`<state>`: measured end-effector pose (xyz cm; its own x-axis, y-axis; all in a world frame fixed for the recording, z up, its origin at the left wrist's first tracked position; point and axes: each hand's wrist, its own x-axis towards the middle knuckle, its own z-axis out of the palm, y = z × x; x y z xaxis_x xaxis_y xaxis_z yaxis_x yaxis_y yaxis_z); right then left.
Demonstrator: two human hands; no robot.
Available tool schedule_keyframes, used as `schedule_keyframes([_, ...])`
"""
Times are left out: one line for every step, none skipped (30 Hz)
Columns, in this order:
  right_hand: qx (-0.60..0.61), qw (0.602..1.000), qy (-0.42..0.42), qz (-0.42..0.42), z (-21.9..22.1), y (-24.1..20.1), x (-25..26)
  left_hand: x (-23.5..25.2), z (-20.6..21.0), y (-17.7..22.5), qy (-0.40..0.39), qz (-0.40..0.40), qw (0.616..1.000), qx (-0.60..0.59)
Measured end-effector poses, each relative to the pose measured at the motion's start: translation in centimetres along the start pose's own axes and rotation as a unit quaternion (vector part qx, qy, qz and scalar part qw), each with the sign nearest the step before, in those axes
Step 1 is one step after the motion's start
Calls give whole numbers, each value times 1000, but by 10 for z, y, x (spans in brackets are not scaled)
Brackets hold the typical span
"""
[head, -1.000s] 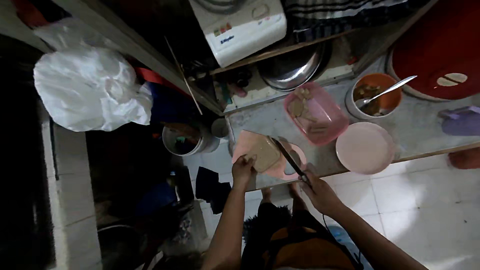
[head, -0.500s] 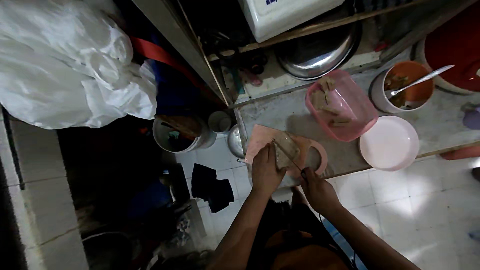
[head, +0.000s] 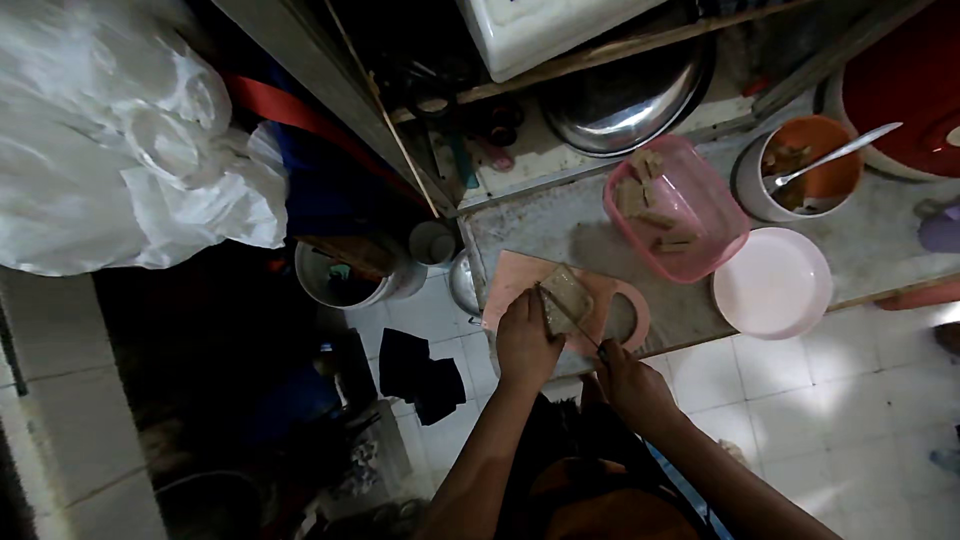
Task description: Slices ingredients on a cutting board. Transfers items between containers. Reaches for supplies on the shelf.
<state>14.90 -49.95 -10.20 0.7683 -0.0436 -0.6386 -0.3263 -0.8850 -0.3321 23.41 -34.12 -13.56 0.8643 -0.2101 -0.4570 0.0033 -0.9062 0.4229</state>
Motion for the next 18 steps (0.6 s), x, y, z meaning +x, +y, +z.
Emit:
schedule_keyframes([-1, 1000, -22, 15, -3, -3, 0, 0, 0, 1, 1, -3, 1000, 2])
schedule_keyframes([-2, 999, -37, 27, -6, -6, 0, 1, -1, 2, 1, -5, 1000, 0])
schedule_keyframes([-2, 999, -44, 33, -7, -7, 0, 1, -1, 3, 5, -7, 1000, -4])
schedule_keyframes([-2, 998, -44, 35, -7, -8, 0, 1, -1, 3, 8, -8, 1000, -6])
schedule_keyframes([-4, 998, -46, 34, -7, -9, 2, 2, -2, 3, 5, -9, 1000, -6])
schedule_keyframes([-3, 997, -60, 39, -10, -13, 6, 3, -3, 2, 1, -9, 1000, -5])
schedule_keyframes([2, 996, -81, 48, -15, -17, 11, 3, -3, 2, -2, -9, 1000, -2])
schedule_keyframes([1, 994, -93, 54, -17, -21, 16, 3, -3, 3, -4, -10, 1000, 4])
schedule_keyframes([-4, 993, -98, 58, -17, -24, 20, 3, -2, 3, -1, -14, 1000, 10])
schedule_keyframes([-10, 993, -100, 60, -16, -25, 21, 3, 0, 4, 4, -17, 1000, 13])
schedule_keyframes([-12, 993, -99, 65, -14, -23, 19, 3, 1, 4, 8, -21, 1000, 15])
schedule_keyframes([-11, 993, -96, 69, -13, -21, 15, 2, 2, 5, 11, -22, 1000, 14])
schedule_keyframes([-7, 993, -93, 68, -11, -17, 11, 2, 2, 5, 13, -22, 1000, 13])
schedule_keyframes([-1, 994, -92, 66, -10, -14, 8, 2, 2, 4, 16, -19, 1000, 12])
schedule_keyframes([3, 994, -93, 63, -10, -13, 9, 2, 2, 3, 20, -13, 1000, 14])
schedule_keyframes([8, 994, -94, 60, -10, -14, 14, 2, 1, 3, 20, -8, 1000, 15])
schedule_keyframes([12, 994, -91, 54, -8, -17, 20, 3, 1, 3, 14, -7, 1000, 17])
schedule_keyframes([15, 995, -88, 48, -6, -19, 26, 3, 2, 3, 14, -6, 1000, 23])
